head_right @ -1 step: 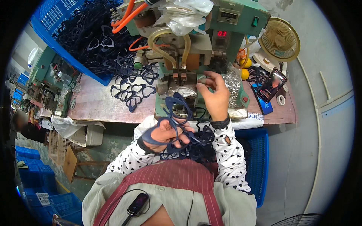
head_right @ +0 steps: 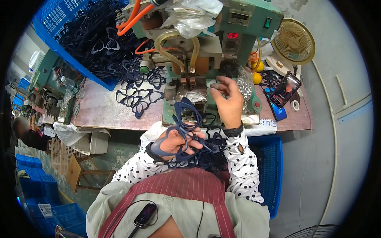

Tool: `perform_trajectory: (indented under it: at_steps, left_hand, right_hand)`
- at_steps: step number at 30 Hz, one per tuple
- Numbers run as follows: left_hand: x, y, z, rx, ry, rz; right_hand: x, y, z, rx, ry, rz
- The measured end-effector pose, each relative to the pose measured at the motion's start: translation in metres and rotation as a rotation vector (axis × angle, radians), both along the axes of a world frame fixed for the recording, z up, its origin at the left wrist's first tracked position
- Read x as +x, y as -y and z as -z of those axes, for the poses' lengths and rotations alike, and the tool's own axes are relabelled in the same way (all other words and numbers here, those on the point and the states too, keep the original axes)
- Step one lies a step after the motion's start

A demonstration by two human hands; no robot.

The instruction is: The person repeatedly picks dark blue shoe parts from a blue crate and places them into a press machine, then removes the processed parts and sets them aside. The cycle continues throughout the clip.

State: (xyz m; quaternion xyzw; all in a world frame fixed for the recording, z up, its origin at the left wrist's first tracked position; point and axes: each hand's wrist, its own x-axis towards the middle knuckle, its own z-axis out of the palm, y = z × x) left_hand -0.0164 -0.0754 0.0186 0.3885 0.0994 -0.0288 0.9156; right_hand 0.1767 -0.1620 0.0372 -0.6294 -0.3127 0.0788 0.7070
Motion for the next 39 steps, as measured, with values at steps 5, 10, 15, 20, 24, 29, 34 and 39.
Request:
perform_trajectory:
  at_steps: [5, 10, 15, 20, 24, 29, 34, 39]
  left_hand:
    - [0.012, 0.010, -0.005, -0.140, -0.082, -0.021]
    - [-0.005, 0.014, -0.030, -0.099, 0.070, 0.245]
    - [0.020, 0.011, 0.007, -0.352, -0.098, 0.029]
    - [0.035, 0.019, 0.021, -0.400, -0.020, 0.003]
    - [0.039, 0.028, 0.045, -0.168, 0.125, -0.132]
    - [0.025, 0.029, 0.039, -0.056, 0.321, -0.156]
    - [0.030, 0.022, -0.001, -0.282, -0.171, -0.023]
    - [0.025, 0.010, -0.015, -0.508, -0.094, 0.060]
  right_hand:
    - [0.012, 0.025, 0.014, -0.059, -0.023, 0.013]
    - [0.019, 0.038, 0.020, -0.082, -0.030, 0.029]
    - [0.019, 0.035, 0.024, -0.095, -0.003, 0.048]
    - [0.006, 0.041, 0.010, -0.168, 0.190, 0.069]
    - [-0.034, 0.061, -0.047, -0.293, 1.015, -0.206]
    - [-0.069, 0.070, -0.037, -0.170, 1.055, -0.494]
    - [-0.035, 0.126, -0.074, 0.003, 0.744, -0.809]
    - [-0.008, 0.134, -0.057, -0.575, 0.869, -0.139]
